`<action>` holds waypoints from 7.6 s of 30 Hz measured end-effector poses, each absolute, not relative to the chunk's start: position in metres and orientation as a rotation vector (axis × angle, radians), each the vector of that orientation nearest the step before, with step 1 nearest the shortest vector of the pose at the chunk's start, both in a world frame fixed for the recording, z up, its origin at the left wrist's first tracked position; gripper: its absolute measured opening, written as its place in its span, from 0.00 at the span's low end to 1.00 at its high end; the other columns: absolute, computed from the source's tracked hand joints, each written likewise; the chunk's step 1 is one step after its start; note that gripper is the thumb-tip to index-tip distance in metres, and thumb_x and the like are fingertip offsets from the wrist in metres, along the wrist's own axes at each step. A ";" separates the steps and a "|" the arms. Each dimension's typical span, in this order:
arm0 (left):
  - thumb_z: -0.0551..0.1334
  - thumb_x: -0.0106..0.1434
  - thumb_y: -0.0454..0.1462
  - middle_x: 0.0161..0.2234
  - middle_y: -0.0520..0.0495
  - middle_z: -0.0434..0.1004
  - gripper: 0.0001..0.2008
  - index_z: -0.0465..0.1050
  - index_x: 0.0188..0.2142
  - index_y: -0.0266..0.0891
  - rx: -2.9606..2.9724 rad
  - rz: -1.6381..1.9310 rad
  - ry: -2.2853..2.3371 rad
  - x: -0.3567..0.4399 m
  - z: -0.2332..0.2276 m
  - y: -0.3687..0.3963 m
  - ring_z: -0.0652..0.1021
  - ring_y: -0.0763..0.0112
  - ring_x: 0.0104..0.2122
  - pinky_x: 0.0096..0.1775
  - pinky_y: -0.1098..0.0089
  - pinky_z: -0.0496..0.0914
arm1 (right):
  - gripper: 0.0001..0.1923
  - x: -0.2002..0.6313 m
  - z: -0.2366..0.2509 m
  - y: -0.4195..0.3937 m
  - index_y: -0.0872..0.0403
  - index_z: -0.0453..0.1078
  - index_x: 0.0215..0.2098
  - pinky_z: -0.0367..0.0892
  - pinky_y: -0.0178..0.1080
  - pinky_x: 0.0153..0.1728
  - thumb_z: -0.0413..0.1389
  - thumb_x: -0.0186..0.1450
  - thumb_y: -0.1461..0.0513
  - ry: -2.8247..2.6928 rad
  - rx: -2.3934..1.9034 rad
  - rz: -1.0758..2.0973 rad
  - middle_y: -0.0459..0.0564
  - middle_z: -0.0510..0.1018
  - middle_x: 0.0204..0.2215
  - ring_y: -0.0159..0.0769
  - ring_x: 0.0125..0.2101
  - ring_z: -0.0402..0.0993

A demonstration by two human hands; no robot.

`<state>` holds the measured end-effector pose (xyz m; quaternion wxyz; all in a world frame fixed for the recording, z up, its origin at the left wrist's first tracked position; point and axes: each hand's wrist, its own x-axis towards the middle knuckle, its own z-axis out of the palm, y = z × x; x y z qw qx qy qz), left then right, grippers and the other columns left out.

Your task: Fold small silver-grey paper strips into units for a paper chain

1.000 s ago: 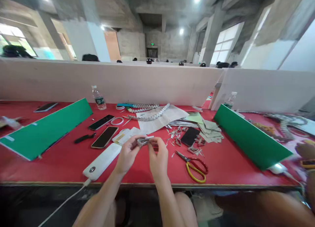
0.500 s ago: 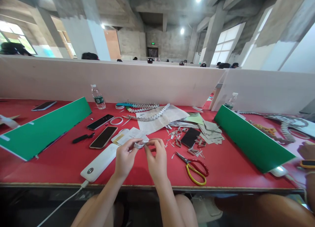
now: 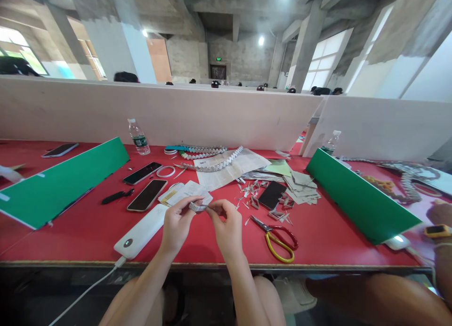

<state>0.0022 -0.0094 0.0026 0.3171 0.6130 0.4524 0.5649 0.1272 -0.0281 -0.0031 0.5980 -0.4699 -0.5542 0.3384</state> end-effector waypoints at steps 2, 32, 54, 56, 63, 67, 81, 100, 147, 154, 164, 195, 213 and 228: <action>0.57 0.60 0.37 0.34 0.47 0.79 0.10 0.75 0.38 0.38 1.630 1.475 1.176 0.002 0.001 -0.009 0.78 0.68 0.35 0.37 0.72 0.72 | 0.03 0.127 -0.003 -0.028 0.54 0.69 0.30 0.64 0.33 0.30 0.56 0.60 0.62 -1.273 -1.097 0.765 0.45 0.73 0.25 0.31 0.27 0.68; 0.46 0.63 0.27 0.59 0.38 0.55 0.31 0.41 0.63 0.47 2.589 0.933 1.476 0.003 -0.016 -0.004 0.63 0.58 0.57 0.46 0.62 0.69 | 0.03 0.134 -0.013 -0.022 0.53 0.66 0.29 0.64 0.35 0.31 0.53 0.59 0.62 -1.362 -1.238 0.632 0.46 0.73 0.26 0.33 0.27 0.68; 0.63 0.55 0.42 0.31 0.43 0.78 0.14 0.76 0.36 0.33 1.162 1.068 0.859 0.003 0.015 -0.017 0.77 0.68 0.30 0.34 0.69 0.72 | 0.11 0.144 -0.007 -0.031 0.54 0.65 0.32 0.70 0.34 0.25 0.58 0.56 0.56 -1.041 -0.938 1.182 0.45 0.72 0.27 0.31 0.24 0.72; 0.64 0.54 0.42 0.30 0.43 0.78 0.14 0.76 0.35 0.33 1.115 1.076 0.846 0.003 0.014 -0.016 0.77 0.68 0.29 0.33 0.70 0.71 | 0.11 0.143 -0.007 -0.031 0.54 0.65 0.31 0.70 0.34 0.26 0.59 0.56 0.56 -1.037 -0.939 1.176 0.45 0.72 0.27 0.31 0.24 0.72; 0.66 0.50 0.44 0.23 0.48 0.76 0.16 0.77 0.33 0.33 1.072 1.239 0.969 0.008 0.000 -0.011 0.72 0.75 0.20 0.25 0.74 0.68 | 0.10 0.137 -0.004 -0.034 0.55 0.65 0.32 0.69 0.35 0.29 0.58 0.58 0.57 -1.223 -0.993 1.023 0.47 0.74 0.27 0.32 0.26 0.72; 0.64 0.53 0.43 0.24 0.48 0.77 0.16 0.76 0.35 0.33 1.112 1.272 0.960 0.007 0.000 -0.009 0.74 0.74 0.22 0.28 0.72 0.69 | 0.08 0.135 -0.005 -0.036 0.53 0.65 0.35 0.70 0.37 0.33 0.55 0.60 0.58 -1.311 -1.004 0.886 0.48 0.75 0.29 0.34 0.30 0.73; 0.61 0.57 0.42 0.36 0.45 0.77 0.12 0.73 0.38 0.37 1.689 1.183 0.967 -0.002 0.006 -0.008 0.76 0.66 0.38 0.42 0.66 0.70 | 0.08 0.143 -0.010 -0.037 0.52 0.66 0.41 0.67 0.38 0.39 0.50 0.64 0.62 -1.499 -1.147 0.405 0.50 0.75 0.35 0.36 0.36 0.73; 0.62 0.57 0.39 0.26 0.49 0.74 0.07 0.73 0.32 0.36 1.698 1.212 0.982 0.001 0.012 -0.016 0.75 0.71 0.28 0.33 0.71 0.70 | 0.07 0.145 -0.007 -0.043 0.51 0.66 0.41 0.70 0.37 0.38 0.52 0.64 0.64 -1.439 -1.050 0.435 0.49 0.76 0.35 0.34 0.37 0.74; 0.63 0.55 0.39 0.23 0.53 0.71 0.06 0.70 0.27 0.39 1.854 0.821 0.940 -0.012 0.010 -0.024 0.71 0.73 0.26 0.30 0.73 0.67 | 0.04 0.147 -0.015 -0.028 0.53 0.67 0.33 0.67 0.37 0.37 0.56 0.59 0.64 -1.152 -0.921 0.872 0.47 0.75 0.31 0.34 0.34 0.72; 0.62 0.56 0.38 0.19 0.55 0.67 0.08 0.68 0.23 0.38 1.925 0.851 0.946 -0.004 0.010 -0.023 0.67 0.76 0.22 0.26 0.74 0.61 | 0.03 0.138 -0.019 -0.026 0.52 0.67 0.32 0.66 0.35 0.37 0.57 0.59 0.64 -1.043 -0.888 0.877 0.45 0.74 0.30 0.31 0.34 0.71; 0.61 0.58 0.42 0.27 0.50 0.72 0.08 0.72 0.32 0.40 2.053 0.942 0.931 -0.004 0.004 -0.025 0.70 0.73 0.26 0.32 0.72 0.65 | 0.04 0.148 -0.018 -0.024 0.52 0.67 0.34 0.67 0.37 0.37 0.56 0.60 0.61 -1.101 -0.914 0.850 0.47 0.74 0.32 0.34 0.35 0.71; 0.58 0.60 0.42 0.23 0.54 0.62 0.13 0.62 0.22 0.39 1.975 0.986 0.940 -0.003 0.013 -0.022 0.64 0.75 0.24 0.28 0.73 0.61 | 0.11 0.142 -0.010 -0.032 0.51 0.57 0.29 0.68 0.38 0.38 0.58 0.58 0.66 -1.001 -0.791 0.831 0.45 0.75 0.30 0.34 0.35 0.74; 0.61 0.59 0.34 0.35 0.49 0.77 0.12 0.66 0.43 0.41 1.942 1.574 1.069 -0.007 0.007 -0.030 0.77 0.70 0.38 0.45 0.68 0.68 | 0.07 0.144 -0.002 -0.045 0.51 0.66 0.36 0.70 0.37 0.37 0.58 0.59 0.64 -1.157 -0.970 0.720 0.45 0.74 0.31 0.33 0.34 0.73; 0.61 0.59 0.34 0.31 0.52 0.75 0.11 0.66 0.42 0.42 1.936 1.595 1.096 -0.004 0.010 -0.034 0.76 0.73 0.35 0.44 0.71 0.67 | 0.05 0.144 0.002 -0.052 0.52 0.66 0.37 0.69 0.37 0.37 0.56 0.61 0.63 -1.190 -1.002 0.609 0.46 0.73 0.30 0.33 0.34 0.73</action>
